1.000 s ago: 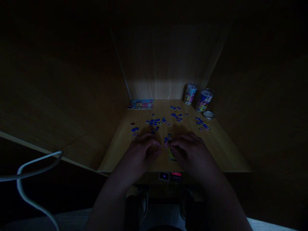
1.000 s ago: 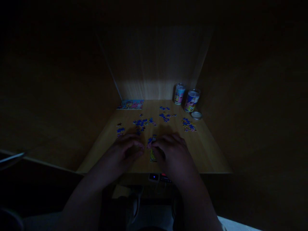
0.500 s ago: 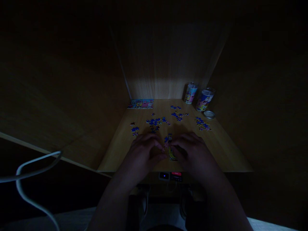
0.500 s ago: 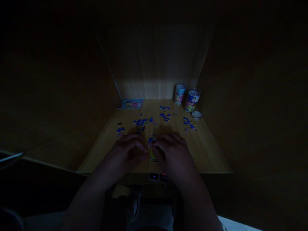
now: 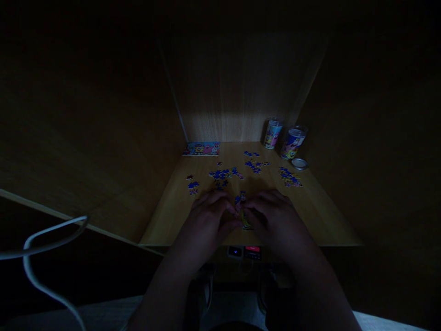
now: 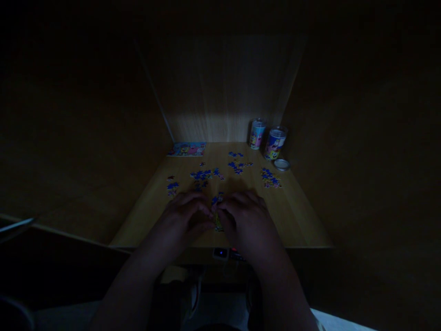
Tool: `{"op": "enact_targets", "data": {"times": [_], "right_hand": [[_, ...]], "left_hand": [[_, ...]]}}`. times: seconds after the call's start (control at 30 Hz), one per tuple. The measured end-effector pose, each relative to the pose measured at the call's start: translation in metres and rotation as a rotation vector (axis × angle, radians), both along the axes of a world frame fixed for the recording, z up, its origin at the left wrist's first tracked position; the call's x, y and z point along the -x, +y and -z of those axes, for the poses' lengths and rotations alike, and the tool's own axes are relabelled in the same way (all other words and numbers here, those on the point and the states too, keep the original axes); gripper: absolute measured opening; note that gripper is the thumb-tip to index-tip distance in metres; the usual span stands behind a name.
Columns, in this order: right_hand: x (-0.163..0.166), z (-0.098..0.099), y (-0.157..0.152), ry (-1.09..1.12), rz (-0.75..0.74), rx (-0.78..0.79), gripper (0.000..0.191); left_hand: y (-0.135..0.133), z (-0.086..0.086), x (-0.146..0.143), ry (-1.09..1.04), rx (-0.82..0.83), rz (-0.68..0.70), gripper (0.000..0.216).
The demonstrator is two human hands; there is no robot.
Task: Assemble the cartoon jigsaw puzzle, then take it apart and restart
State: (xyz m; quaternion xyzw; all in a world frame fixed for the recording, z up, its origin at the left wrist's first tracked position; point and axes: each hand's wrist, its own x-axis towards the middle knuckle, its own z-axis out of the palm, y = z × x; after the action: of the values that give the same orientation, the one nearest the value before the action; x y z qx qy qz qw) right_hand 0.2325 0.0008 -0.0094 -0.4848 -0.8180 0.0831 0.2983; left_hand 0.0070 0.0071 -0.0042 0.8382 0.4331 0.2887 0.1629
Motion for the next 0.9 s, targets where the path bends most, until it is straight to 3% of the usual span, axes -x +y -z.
{"op": "enact_targets", "data": {"times": [0.5, 0.67, 0.9], "right_hand": [[-0.002, 0.0, -0.001, 0.006, -0.003, 0.031, 0.018], [-0.004, 0.001, -0.001, 0.058, -0.027, 0.032, 0.024], [-0.005, 0.004, 0.0, 0.094, -0.03, 0.036, 0.026]], "left_hand": [[-0.002, 0.002, -0.008, 0.032, -0.045, -0.049, 0.026], [-0.002, -0.002, -0.006, -0.088, -0.041, -0.012, 0.01], [-0.001, 0.0, 0.001, -0.159, -0.033, -0.076, 0.047]]}}
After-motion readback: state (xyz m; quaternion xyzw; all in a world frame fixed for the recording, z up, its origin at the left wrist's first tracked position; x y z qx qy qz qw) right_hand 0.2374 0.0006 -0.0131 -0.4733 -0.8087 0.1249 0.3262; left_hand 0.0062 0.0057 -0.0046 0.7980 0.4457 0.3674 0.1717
